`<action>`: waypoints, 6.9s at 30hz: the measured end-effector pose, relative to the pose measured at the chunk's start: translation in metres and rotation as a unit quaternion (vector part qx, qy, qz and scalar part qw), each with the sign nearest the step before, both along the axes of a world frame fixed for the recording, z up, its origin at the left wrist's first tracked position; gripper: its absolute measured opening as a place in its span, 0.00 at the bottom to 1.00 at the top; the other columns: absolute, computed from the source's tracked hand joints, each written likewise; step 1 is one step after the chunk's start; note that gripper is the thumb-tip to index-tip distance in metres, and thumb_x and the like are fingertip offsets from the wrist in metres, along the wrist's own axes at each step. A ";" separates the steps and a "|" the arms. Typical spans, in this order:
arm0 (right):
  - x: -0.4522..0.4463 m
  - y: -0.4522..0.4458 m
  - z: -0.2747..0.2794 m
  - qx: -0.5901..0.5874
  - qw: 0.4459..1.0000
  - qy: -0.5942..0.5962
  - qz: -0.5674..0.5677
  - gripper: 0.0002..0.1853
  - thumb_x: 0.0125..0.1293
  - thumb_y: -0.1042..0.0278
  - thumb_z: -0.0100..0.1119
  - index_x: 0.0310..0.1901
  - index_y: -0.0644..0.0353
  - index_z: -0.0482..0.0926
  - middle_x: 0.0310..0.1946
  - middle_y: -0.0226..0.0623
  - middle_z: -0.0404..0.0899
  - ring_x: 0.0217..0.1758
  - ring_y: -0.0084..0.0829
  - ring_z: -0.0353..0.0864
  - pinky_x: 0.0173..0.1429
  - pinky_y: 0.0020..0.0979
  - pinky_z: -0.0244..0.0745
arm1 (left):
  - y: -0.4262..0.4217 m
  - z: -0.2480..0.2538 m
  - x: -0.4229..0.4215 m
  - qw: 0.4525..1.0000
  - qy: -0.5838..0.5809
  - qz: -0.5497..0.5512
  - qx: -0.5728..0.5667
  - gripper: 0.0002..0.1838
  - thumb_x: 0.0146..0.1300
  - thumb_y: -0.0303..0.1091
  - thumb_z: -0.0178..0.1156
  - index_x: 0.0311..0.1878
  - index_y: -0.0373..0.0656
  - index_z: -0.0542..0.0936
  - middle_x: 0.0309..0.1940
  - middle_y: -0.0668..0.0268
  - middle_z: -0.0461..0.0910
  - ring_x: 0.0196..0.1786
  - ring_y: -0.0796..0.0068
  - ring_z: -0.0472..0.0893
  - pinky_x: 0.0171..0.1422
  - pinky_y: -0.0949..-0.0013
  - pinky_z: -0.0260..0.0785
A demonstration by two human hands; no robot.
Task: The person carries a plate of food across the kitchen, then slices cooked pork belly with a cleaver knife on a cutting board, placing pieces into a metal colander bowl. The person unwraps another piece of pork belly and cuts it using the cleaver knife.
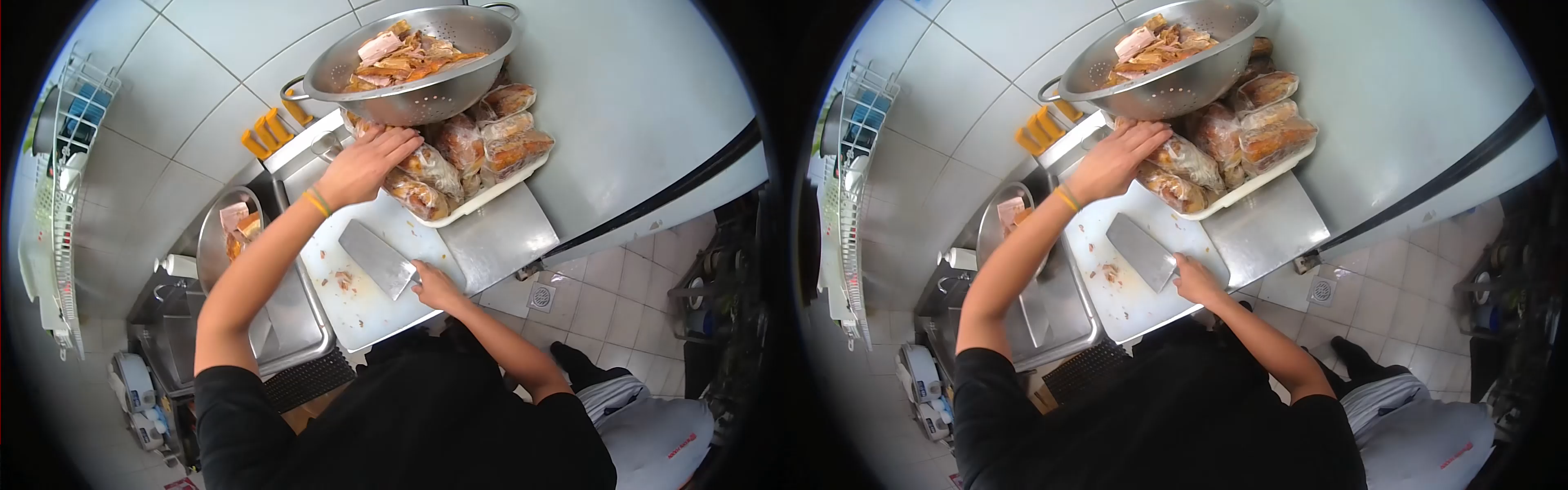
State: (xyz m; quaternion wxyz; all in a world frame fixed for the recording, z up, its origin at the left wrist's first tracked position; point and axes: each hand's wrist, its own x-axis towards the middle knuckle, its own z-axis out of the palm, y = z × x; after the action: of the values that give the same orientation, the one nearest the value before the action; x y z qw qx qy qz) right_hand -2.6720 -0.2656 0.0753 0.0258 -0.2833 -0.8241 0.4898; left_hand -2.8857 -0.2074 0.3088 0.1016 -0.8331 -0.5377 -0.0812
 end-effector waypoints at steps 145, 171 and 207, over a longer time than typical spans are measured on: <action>-0.890 -1.023 -0.029 -0.556 0.791 -0.079 0.245 0.16 0.56 0.76 0.47 0.45 0.73 0.75 0.45 0.50 0.79 0.46 0.44 0.83 0.50 0.40 0.86 | -1.105 -0.188 -0.174 0.058 -0.779 0.480 0.401 0.25 0.56 0.18 0.50 0.60 0.39 0.71 0.52 0.59 0.78 0.50 0.67 0.80 0.53 0.63 0.77; -0.039 -0.466 0.169 -0.267 0.751 0.318 -0.514 0.28 0.50 0.84 0.57 0.57 0.70 0.69 0.47 0.39 0.75 0.50 0.34 0.78 0.59 0.37 0.74 | -0.516 -0.204 -0.375 0.124 -0.941 0.261 -0.176 0.27 0.63 0.29 0.47 0.63 0.25 0.61 0.62 0.40 0.68 0.61 0.41 0.74 0.65 0.44 0.72; -0.395 -0.211 -0.021 -0.509 0.795 0.184 -0.274 0.23 0.58 0.79 0.49 0.58 0.72 0.68 0.54 0.48 0.75 0.54 0.45 0.80 0.56 0.46 0.83 | -0.787 -0.060 -0.191 0.065 -0.833 0.533 -0.135 0.22 0.61 0.21 0.53 0.59 0.24 0.67 0.42 0.50 0.81 0.32 0.59 0.85 0.33 0.64 0.84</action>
State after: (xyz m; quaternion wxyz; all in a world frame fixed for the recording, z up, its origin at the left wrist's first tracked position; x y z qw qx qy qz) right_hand -3.0669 -0.4766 0.0542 0.1627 -0.3740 -0.3236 0.8538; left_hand -3.0768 -0.9944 0.2491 -0.5103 0.2864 -0.5744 -0.5724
